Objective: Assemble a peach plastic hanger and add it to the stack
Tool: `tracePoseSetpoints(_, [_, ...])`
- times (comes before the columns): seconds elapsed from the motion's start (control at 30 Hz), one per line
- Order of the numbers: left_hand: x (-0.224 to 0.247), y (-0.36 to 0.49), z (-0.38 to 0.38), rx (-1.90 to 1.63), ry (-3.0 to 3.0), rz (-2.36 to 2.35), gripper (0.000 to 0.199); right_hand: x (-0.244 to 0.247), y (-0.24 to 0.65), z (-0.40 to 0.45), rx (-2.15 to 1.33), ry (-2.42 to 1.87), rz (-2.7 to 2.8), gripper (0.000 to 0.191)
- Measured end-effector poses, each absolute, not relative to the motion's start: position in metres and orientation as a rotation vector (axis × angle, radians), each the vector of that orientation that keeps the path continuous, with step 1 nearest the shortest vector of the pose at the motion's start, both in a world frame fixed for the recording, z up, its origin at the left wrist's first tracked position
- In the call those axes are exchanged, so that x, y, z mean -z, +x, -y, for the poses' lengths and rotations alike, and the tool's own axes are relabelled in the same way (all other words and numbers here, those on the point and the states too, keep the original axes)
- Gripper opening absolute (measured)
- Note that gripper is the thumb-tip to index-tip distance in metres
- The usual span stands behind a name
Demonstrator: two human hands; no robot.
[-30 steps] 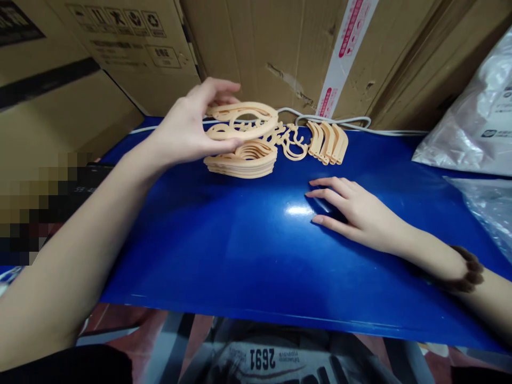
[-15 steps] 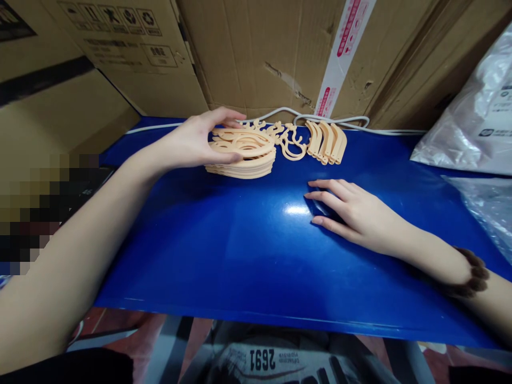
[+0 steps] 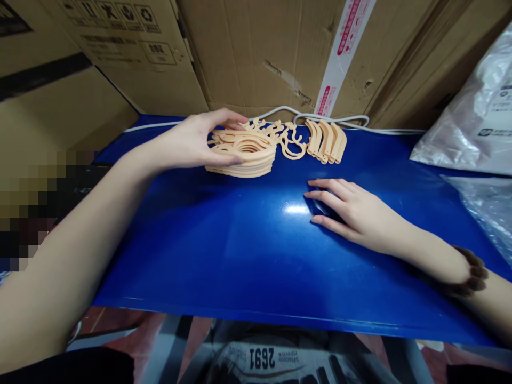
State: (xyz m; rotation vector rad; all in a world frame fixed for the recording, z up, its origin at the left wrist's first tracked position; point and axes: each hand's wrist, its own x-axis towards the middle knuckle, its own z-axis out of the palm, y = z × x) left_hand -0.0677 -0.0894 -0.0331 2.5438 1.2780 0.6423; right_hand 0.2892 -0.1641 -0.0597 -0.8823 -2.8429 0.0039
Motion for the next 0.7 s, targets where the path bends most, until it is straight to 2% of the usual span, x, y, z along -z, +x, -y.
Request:
tracePoseSetpoints(0.27, [0.033,-0.066,0.092,-0.614,2.585,-1.252,0.073,0.06,0.288,0.164,0.023,-0.879,2.854,0.044])
tracePoseSetpoints(0.43, [0.04,-0.064,0.089,-0.572,2.573,-1.278,0.088,0.061,0.288,0.165,0.028,-0.882,2.861,0.045])
tracePoseSetpoints(0.7, [0.044,-0.061,0.088,-0.537,2.528,-1.278,0.088,0.061,0.287,0.166,0.051,-0.878,2.858,0.045])
